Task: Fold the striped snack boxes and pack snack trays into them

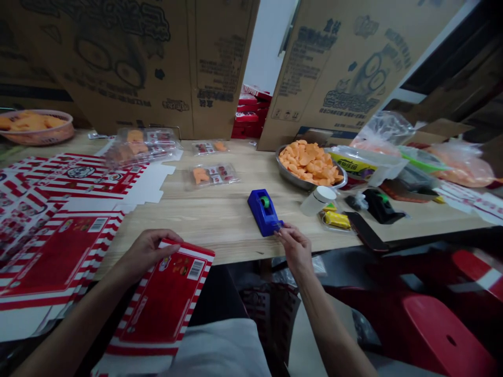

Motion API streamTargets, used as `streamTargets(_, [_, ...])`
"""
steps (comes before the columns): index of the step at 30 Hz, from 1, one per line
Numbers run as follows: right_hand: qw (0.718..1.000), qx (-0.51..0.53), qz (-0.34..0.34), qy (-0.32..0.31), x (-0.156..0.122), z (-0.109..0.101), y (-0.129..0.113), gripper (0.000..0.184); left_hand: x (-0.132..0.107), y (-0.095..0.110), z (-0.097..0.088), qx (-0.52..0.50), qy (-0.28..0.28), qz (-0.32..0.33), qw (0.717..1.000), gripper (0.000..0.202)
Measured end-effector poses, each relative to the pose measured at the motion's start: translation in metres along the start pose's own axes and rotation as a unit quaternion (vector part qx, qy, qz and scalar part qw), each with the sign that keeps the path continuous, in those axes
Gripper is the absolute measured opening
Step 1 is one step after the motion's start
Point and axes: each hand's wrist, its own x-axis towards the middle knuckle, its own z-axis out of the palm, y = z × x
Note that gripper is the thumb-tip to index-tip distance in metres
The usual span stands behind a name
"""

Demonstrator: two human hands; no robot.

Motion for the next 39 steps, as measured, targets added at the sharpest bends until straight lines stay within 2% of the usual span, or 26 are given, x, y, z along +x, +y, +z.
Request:
streamTargets(4, [0.996, -0.080, -0.048, 0.016, 0.000, -0.008, 0.019, 0.023, 0.010, 0.009, 0.001, 0.003, -0.007, 0.002, 1.000, 0.026])
streamTargets(8, [0.996, -0.085, -0.032, 0.008, -0.006, -0.008, 0.021, 0.025, 0.022, 0.019, 0.002, 0.052, -0.063, 0.037, 0.996, 0.019])
streamTargets(10, [0.994, -0.089, -0.013, -0.053, -0.018, 0.002, 0.009, 0.024, 0.027, 0.021, 0.002, 0.084, -0.098, 0.046, 0.991, 0.015])
streamTargets(11, [0.988, -0.099, -0.006, -0.117, -0.025, 0.010, -0.001, 0.023, 0.029, 0.021, 0.004, 0.098, -0.120, 0.048, 0.987, 0.013])
streamTargets(12, [0.973, -0.113, -0.001, -0.203, -0.032, 0.021, -0.012, 0.024, 0.030, 0.021, 0.005, 0.109, -0.141, 0.049, 0.983, 0.012])
streamTargets(13, [0.942, -0.130, -0.001, -0.309, -0.038, 0.034, -0.024, 0.026, 0.032, 0.020, 0.007, 0.117, -0.162, 0.051, 0.979, 0.011])
streamTargets(15, [0.860, -0.160, -0.015, -0.485, -0.046, 0.063, -0.044, 0.028, 0.033, 0.017, 0.012, 0.121, -0.197, 0.052, 0.972, 0.010])
streamTargets(17, [0.789, -0.186, -0.038, -0.584, -0.049, 0.091, -0.057, 0.026, 0.032, 0.015, 0.016, 0.119, -0.220, 0.051, 0.967, 0.011])
streamTargets(19, [0.742, -0.210, -0.067, -0.633, -0.050, 0.112, -0.060, 0.023, 0.030, 0.012, 0.018, 0.114, -0.236, 0.049, 0.964, 0.013])
streamTargets(21, [0.719, -0.245, -0.100, -0.643, -0.053, 0.126, -0.056, 0.020, 0.028, 0.011, 0.018, 0.104, -0.244, 0.052, 0.963, 0.014])
streamTargets(24, [0.713, -0.326, -0.136, -0.606, -0.059, 0.136, -0.046, 0.022, 0.025, 0.007, 0.014, 0.087, -0.250, 0.056, 0.963, 0.014])
streamTargets(26, [0.718, -0.358, -0.134, -0.582, -0.061, 0.139, -0.043, 0.026, 0.023, 0.006, 0.011, 0.077, -0.248, 0.049, 0.965, 0.014])
streamTargets(28, [0.731, -0.349, -0.099, -0.578, -0.062, 0.141, -0.043, 0.029, 0.021, 0.006, 0.008, 0.060, -0.242, 0.043, 0.968, 0.014])
streamTargets(30, [0.740, -0.289, -0.006, -0.607, -0.063, 0.143, -0.043, 0.030, 0.017, 0.009, 0.007, 0.039, -0.251, 0.041, 0.966, 0.015])
streamTargets(32, [0.722, -0.163, 0.145, -0.657, -0.068, 0.143, -0.041, 0.038, 0.011, 0.016, 0.007, 0.019, -0.273, 0.046, 0.961, 0.016])
streamTargets(34, [0.682, -0.013, 0.294, -0.670, -0.079, 0.143, -0.037, 0.054, 0.005, 0.026, 0.008, 0.005, -0.291, 0.058, 0.955, 0.016])
streamTargets(35, [0.671, 0.045, 0.347, -0.653, -0.084, 0.143, -0.033, 0.061, 0.002, 0.031, 0.007, 0.002, -0.293, 0.067, 0.954, 0.016])
streamTargets(37, [0.686, 0.110, 0.401, -0.597, -0.091, 0.145, -0.028, 0.064, -0.003, 0.039, 0.003, -0.003, -0.278, 0.079, 0.957, 0.017])
streamTargets(38, [0.701, 0.125, 0.412, -0.568, -0.091, 0.147, -0.026, 0.063, -0.005, 0.041, -0.001, -0.011, -0.246, 0.080, 0.966, 0.018])
streamTargets(39, [0.717, 0.136, 0.416, -0.543, -0.089, 0.148, -0.024, 0.061, -0.006, 0.040, -0.006, -0.027, -0.187, 0.078, 0.979, 0.019])
